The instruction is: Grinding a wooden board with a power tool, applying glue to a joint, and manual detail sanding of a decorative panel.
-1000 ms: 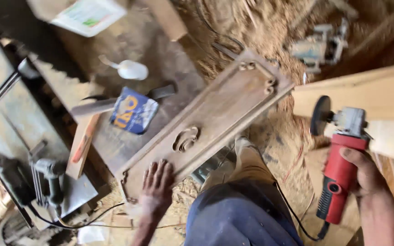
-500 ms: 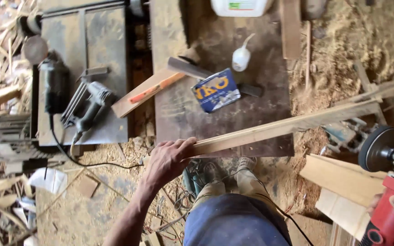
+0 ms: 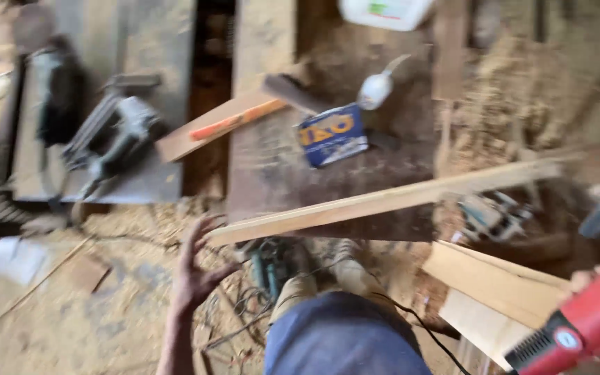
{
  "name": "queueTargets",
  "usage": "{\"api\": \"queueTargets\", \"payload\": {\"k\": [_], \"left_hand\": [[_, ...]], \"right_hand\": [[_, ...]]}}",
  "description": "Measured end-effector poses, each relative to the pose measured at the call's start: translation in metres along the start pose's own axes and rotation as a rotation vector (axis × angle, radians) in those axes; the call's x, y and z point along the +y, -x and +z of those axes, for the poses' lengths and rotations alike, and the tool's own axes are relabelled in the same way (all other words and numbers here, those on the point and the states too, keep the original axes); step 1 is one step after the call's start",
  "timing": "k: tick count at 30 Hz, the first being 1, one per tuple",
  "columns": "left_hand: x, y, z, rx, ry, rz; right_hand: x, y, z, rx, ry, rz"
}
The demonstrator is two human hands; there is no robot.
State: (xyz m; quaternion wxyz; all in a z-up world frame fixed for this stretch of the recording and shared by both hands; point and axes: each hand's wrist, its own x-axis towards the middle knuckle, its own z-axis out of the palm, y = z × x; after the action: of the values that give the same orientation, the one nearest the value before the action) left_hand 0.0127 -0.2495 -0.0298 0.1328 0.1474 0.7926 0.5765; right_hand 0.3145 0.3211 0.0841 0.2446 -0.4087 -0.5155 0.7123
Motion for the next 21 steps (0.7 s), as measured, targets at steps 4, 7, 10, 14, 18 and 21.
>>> {"api": "queueTargets", "payload": {"k": [4,7,10,14,18,21], "left_hand": [[-0.015,0.008,-0.014,0.072,-0.063,0.119],[0.012,0.001,-0.007,0.091,-0.172,0.242],[0.014,-0.020,0.002,0.059,-0.521,0.247],[-0.027,-0.045,0.009,0.041,-0.836,0.107],[-0.009,-0.017,0.014,0.091,-0.938,0.235],[-0.012,-0.004,0.003,0.215,-1.022,0.248]], "right_hand": [[-0.016,0.047,0.025,0.041,-0.085,-0.065],[-0.021,0.028,-0.018,-0.047,-0.144,-0.090],[-0.017,0.002,-0.059,-0.143,-0.226,-0.112],[-0.018,-0.029,-0.079,-0.172,-0.300,-0.055],[-0.008,-0.085,-0.117,-0.264,-0.323,-0.070],[-0.002,-0.123,-0.122,-0.397,-0.461,-0.023]]}}
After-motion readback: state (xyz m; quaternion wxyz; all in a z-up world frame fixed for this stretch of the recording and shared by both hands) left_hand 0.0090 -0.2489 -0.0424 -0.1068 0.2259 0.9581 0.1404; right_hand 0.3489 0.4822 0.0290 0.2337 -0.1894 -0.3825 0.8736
